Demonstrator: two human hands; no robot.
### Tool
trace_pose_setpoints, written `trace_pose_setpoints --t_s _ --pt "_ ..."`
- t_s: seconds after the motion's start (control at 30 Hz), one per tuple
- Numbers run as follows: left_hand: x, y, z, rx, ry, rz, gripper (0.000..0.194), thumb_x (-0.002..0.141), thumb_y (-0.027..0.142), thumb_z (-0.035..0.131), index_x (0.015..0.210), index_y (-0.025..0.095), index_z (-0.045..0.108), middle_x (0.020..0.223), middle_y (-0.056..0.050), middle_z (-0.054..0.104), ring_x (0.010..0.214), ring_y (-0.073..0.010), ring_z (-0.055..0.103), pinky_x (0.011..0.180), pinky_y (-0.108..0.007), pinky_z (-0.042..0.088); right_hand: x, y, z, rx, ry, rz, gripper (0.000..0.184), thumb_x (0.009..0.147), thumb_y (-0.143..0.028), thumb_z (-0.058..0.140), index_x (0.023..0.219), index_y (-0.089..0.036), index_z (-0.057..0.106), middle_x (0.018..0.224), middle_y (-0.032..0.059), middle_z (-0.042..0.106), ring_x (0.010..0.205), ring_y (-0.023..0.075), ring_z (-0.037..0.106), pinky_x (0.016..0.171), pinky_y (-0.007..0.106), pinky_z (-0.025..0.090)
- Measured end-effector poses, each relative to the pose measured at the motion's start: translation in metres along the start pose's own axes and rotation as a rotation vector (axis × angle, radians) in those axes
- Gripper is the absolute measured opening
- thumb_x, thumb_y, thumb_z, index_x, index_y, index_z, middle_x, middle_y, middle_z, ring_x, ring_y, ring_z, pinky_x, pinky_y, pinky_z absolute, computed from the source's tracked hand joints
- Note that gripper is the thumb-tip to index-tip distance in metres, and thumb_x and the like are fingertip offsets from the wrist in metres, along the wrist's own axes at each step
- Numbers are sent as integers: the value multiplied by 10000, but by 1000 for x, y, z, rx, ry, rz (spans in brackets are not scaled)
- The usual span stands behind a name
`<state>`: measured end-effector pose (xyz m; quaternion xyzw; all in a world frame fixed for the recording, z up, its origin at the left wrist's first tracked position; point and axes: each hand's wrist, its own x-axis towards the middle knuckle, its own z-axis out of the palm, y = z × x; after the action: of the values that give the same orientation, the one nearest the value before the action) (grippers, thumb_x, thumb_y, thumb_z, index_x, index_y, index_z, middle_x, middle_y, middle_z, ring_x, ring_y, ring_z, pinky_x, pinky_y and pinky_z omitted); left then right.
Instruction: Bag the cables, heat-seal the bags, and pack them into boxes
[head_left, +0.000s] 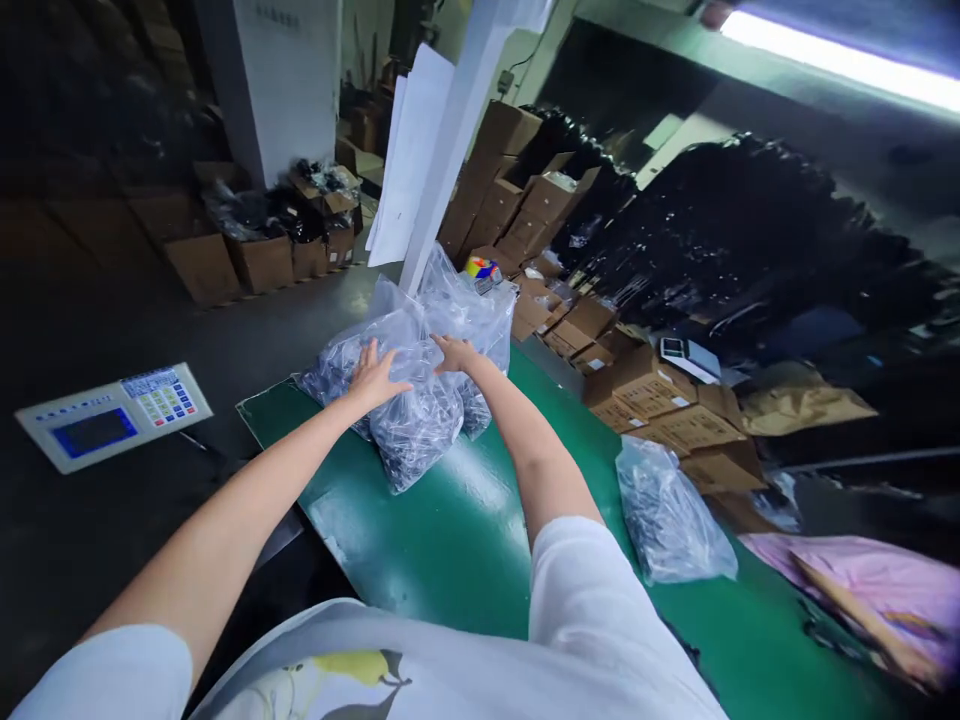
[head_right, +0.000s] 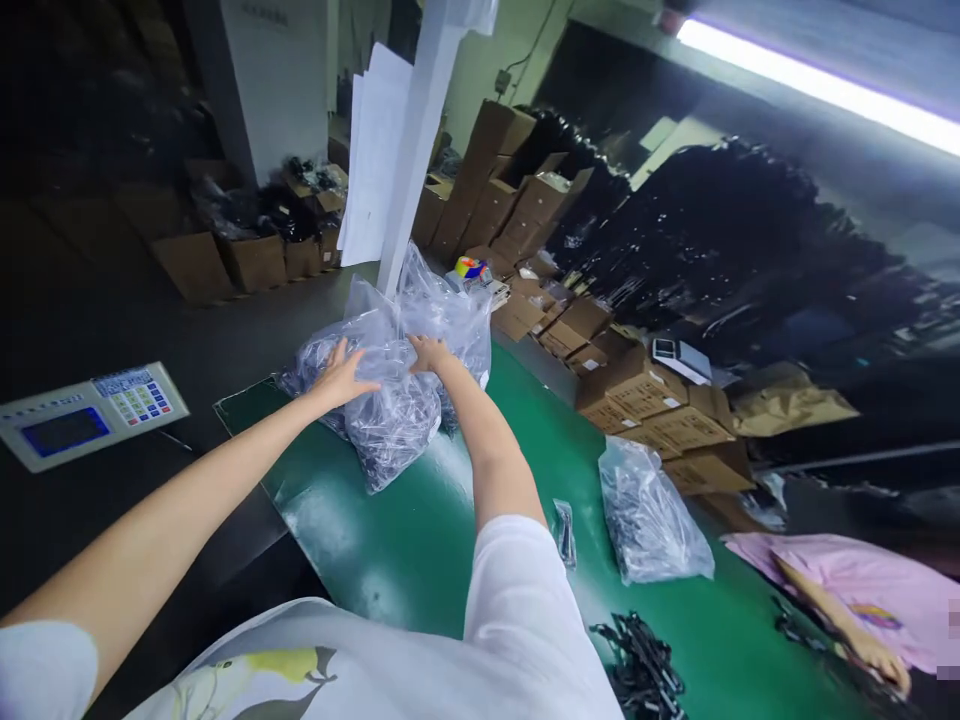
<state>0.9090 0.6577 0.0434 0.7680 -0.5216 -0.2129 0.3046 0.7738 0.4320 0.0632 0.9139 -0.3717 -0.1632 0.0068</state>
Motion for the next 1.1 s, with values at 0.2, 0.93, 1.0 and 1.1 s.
trace_pose_setpoints --t_s 0.2,0.93,1.0,1.1 --pt "27 -4 46 6 -116 -77 391 982 178 563 1364 106 520 1321 -198 672 1246 -300 655 1086 -384 489 4 11 15 -170 -42 -73 463 994 -314 632 1416 -129 579 1324 199 670 1253 341 615 1095 463 436" --pt "-328 -133 -64 154 -221 -135 700 979 129 466 1634 141 219 1265 -183 685 1104 -296 706 910 -366 563 -221 -293 33 358 253 -934 496 1112 -424 314 746 -213 573 681 34 582 580 147 547 582 258 391" --pt "-334 -166 -48 117 -221 -261 679 958 81 442 1614 130 271 1290 -190 691 1122 -293 713 915 -356 568 -216 -325 63 347 128 -935 481 1113 -417 320 799 -205 616 745 51 639 630 152 599 614 249 413" --pt "-341 -230 -25 32 -309 -394 676 960 190 578 1592 172 336 1276 -159 721 1098 -293 733 915 -333 569 -205 -364 118 308 -73 -855 401 1106 -369 366 908 -198 671 893 76 717 762 178 682 669 251 450"
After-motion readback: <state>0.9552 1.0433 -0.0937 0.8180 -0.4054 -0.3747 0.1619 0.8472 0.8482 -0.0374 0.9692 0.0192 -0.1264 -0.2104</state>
